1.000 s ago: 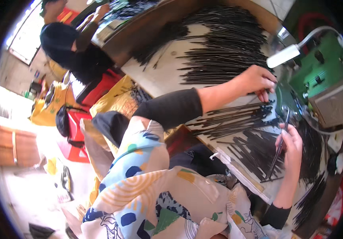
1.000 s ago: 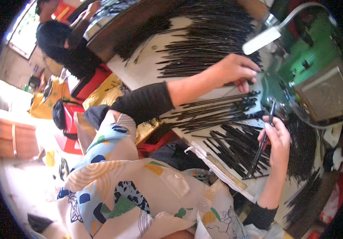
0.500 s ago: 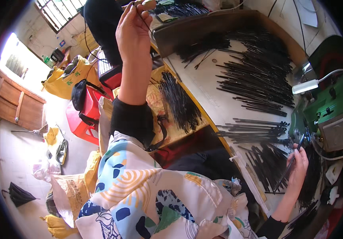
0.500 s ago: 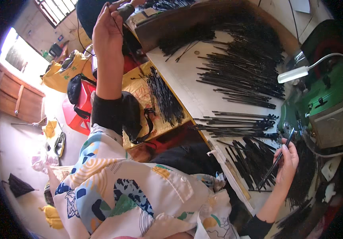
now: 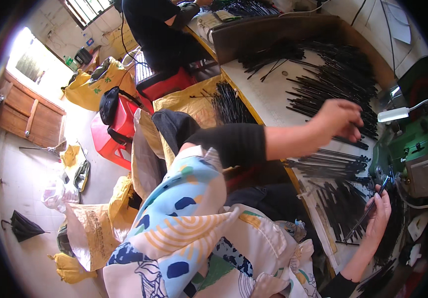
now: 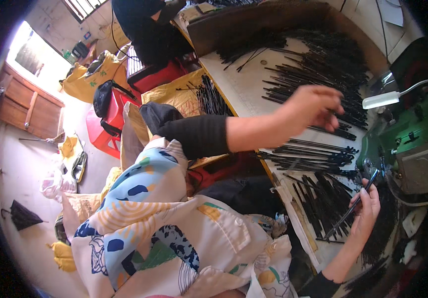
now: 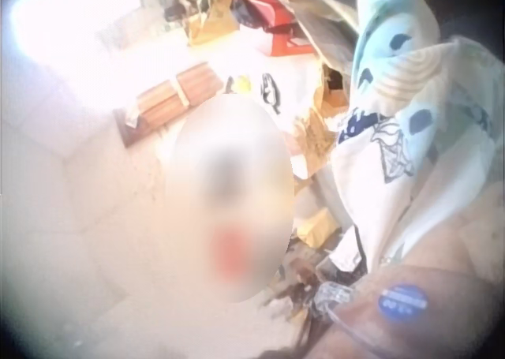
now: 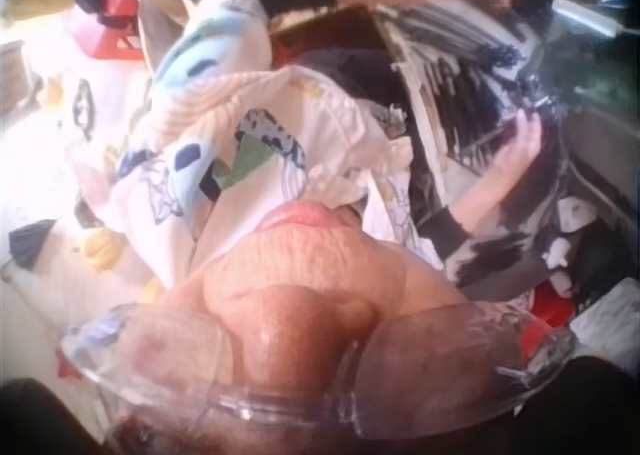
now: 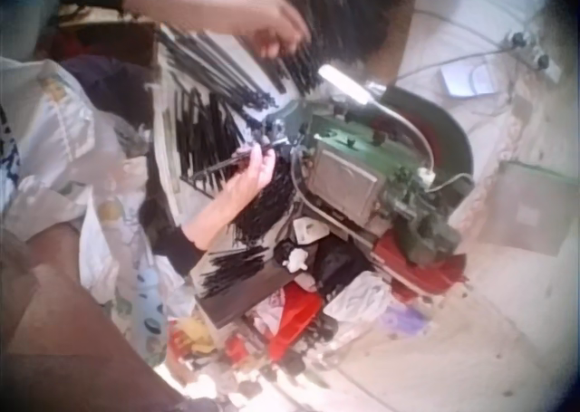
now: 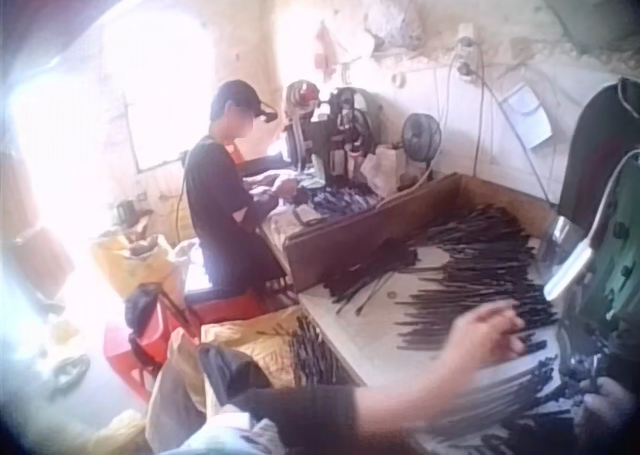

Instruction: The person assembles black plastic components by hand at a workstation, using a manual press machine to join the parts.

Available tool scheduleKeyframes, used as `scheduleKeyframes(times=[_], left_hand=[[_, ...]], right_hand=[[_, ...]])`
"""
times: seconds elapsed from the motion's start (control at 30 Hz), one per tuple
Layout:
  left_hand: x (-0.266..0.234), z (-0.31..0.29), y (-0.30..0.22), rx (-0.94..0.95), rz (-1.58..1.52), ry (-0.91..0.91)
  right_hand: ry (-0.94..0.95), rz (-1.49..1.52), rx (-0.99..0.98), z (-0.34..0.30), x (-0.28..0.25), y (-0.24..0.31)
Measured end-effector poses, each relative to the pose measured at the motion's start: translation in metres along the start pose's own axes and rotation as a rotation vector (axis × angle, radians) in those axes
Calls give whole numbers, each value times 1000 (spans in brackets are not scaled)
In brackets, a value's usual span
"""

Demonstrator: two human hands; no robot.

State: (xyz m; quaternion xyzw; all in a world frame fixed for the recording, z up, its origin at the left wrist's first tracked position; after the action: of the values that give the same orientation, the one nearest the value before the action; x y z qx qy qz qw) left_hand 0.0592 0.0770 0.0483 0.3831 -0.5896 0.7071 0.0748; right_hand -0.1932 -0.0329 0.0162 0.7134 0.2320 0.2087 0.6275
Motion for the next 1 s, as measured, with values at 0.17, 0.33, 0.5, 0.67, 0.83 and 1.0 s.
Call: scheduleKeyframes(times=[0.17,0.33,0.5,0.67,0.83,1.0], left_hand=[[59,5,64,-205,21,183],[65,10,73,-245,322,266],[84,25,96,-333,431,383],[105,31,109,-365,448,456],[107,34,113,-387,504,491],[111,36,118,-388,491,516]], right_hand=[[-31,-13,-1,-9,-14,8],[-8,-116,-3,-4,6,11],[111,-82,-5,-5,7,15],[64,-47,15,-9,-1,14],[88,-108,28,-6,2,11],[57,-113,21,-4,-2,12]])
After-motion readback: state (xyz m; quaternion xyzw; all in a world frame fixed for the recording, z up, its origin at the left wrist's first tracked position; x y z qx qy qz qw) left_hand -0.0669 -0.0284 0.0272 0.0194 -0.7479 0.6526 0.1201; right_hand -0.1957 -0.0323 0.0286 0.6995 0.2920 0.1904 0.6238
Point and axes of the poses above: each hand's wrist, its own z-axis towards the middle knuckle, its own x-axis out of the palm, y = z × x, the point moved 9 cm from there along z, towards the middle knuckle, and after that the axes turned 3 degrees about z, right-handed, at the moved point
